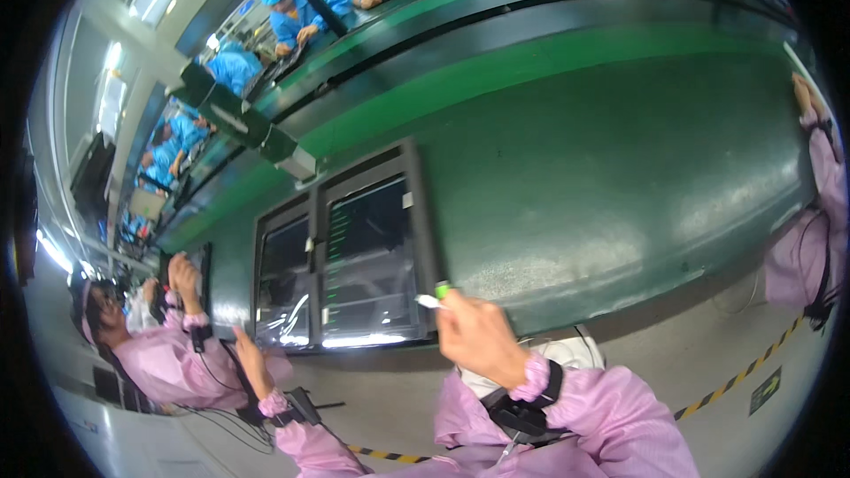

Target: Testing tablet functionality and connecting power cables on an electronics assembly line.

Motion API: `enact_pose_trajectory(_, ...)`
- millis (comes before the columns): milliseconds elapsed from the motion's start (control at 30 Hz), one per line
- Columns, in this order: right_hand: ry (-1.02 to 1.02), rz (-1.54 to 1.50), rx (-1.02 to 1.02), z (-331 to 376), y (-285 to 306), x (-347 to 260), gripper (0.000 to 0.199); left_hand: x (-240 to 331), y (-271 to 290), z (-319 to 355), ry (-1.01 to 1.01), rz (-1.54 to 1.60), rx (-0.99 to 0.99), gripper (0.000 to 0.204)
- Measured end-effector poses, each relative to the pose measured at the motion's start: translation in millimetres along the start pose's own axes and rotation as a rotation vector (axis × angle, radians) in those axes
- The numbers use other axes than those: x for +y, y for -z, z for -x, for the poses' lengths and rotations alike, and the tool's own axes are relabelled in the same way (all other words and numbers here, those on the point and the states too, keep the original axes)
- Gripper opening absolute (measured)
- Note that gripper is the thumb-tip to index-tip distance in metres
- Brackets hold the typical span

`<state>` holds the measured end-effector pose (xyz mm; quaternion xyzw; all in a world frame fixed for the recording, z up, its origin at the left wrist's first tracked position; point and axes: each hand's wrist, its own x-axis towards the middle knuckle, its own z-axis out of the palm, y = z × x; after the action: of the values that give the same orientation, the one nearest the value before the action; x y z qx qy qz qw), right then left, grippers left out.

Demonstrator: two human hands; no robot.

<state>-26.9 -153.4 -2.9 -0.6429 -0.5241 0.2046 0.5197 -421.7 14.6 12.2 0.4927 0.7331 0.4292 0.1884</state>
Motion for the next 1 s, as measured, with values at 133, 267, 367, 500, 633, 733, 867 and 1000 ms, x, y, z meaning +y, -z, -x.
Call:
enact_pose_trajectory(133,0.180,-0.493,-0.214,-16.4,-45.4,-20.6,0.011,32.3,6.3,7.0,-0.236,0.083,0.529,0.048)
enact_pose_trajectory(267,-0.086,-0.466,-0.317,-8.6,-55.5,-23.5,0.021,108.1,-19.6,61.7,-0.434,0.273,0.368,0.034)
enact_pose_trajectory(367,-0.091,-0.489,-0.159,-8.3,-37.0,-7.0,0.021,174.9,-43.5,124.8,-0.623,0.595,-0.032,0.032)
enact_pose_trajectory(500,-0.147,-0.479,-0.012,-16.4,17.1,15.4,0.015,256.4,-59.3,196.4,-1.055,1.121,-0.628,0.040)
enact_pose_trajectory(633,-0.273,-0.231,-0.095,-33.0,64.2,24.8,0.013,308.0,-63.7,249.7,-1.055,1.373,-0.893,0.025)
enact_pose_trajectory(733,-0.230,0.004,-0.211,-41.4,85.3,29.7,0.016,333.6,-57.3,281.5,-0.776,1.382,-0.894,0.016)
enact_pose_trajectory(867,-0.062,0.230,-0.297,-64.4,87.1,42.2,0.014,359.8,-32.9,303.0,-0.504,1.184,-0.856,0.014)
enact_pose_trajectory(1000,0.204,0.348,-0.311,-86.3,64.7,52.3,0.012,377.9,-12.7,303.4,-0.427,0.558,-0.781,0.019)
